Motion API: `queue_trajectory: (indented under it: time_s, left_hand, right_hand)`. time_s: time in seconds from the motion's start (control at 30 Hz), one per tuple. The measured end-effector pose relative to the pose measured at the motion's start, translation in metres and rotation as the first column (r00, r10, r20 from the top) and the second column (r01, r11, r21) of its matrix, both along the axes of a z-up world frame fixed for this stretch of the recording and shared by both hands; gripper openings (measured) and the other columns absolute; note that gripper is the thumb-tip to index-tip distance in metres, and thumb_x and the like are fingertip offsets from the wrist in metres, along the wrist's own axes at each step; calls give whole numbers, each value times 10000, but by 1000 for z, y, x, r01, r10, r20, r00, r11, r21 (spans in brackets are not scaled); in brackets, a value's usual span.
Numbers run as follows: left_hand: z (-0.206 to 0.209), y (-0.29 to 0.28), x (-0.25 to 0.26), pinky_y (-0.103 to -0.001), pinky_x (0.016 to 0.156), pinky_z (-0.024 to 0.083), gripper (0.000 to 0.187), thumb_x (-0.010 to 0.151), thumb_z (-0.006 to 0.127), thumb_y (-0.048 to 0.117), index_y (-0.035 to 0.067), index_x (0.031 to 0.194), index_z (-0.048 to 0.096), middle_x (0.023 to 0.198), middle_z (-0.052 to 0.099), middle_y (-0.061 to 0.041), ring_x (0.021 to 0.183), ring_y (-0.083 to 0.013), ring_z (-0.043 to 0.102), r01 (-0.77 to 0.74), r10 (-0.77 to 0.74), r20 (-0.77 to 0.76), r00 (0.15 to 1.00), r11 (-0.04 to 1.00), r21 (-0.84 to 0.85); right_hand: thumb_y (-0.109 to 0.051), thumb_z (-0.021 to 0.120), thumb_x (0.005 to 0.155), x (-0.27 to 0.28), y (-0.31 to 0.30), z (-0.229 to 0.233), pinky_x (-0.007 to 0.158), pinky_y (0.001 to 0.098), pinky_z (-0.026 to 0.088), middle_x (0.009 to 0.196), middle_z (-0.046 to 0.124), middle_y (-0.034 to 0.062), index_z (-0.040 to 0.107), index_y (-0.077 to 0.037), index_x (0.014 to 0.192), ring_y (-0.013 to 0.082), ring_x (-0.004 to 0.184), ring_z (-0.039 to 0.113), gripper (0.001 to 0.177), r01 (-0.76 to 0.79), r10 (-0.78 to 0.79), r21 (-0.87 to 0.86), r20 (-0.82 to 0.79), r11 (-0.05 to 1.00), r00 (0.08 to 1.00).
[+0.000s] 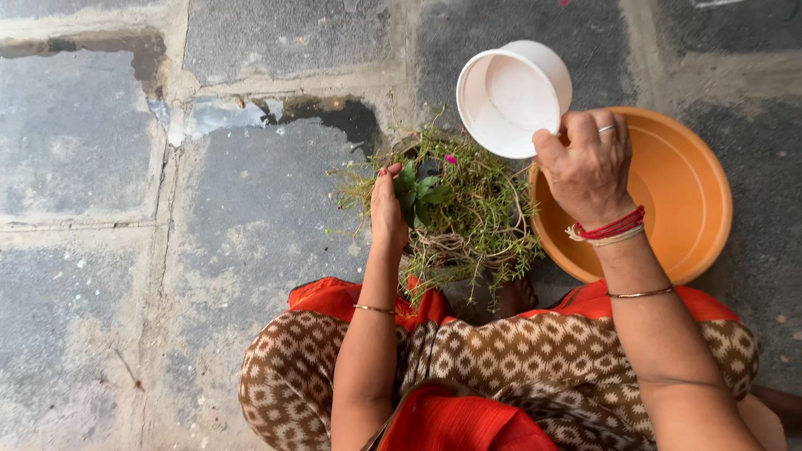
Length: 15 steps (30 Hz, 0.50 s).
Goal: The person waters a small plant in a pot by hand using water from a white cup while sitting on the floor.
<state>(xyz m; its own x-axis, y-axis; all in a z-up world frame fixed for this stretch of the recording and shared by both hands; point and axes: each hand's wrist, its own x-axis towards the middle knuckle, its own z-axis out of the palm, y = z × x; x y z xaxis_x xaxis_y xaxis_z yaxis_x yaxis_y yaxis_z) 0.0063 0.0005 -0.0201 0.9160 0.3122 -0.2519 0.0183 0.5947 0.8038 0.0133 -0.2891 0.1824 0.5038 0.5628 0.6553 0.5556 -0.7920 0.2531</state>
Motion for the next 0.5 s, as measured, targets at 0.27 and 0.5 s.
queue_trajectory:
  time_s: [0.27,0.5]
  left_hand:
    - [1,2,-3,-336,948,510,484,1074,445,438,66,1324,626,1228,600,-66,1072,-177,583,-7,8,-57,998,1000,16]
    - [4,3,-5,-364,871,548,463,1068,442,424,70,1310,619,1187,625,-102,1007,-208,613,14,-14,-64,998,1000,2]
  right_hand:
    - [-117,777,941,-2,5,6,885,404,476,967,537,53,649,-136,972,252,976,530,133,30,-31,4,26,1000,999]
    - [-133,762,938,-2,2,7,853,391,470,950,555,52,677,-136,975,247,954,536,93,2,-3,42,26,999,1000]
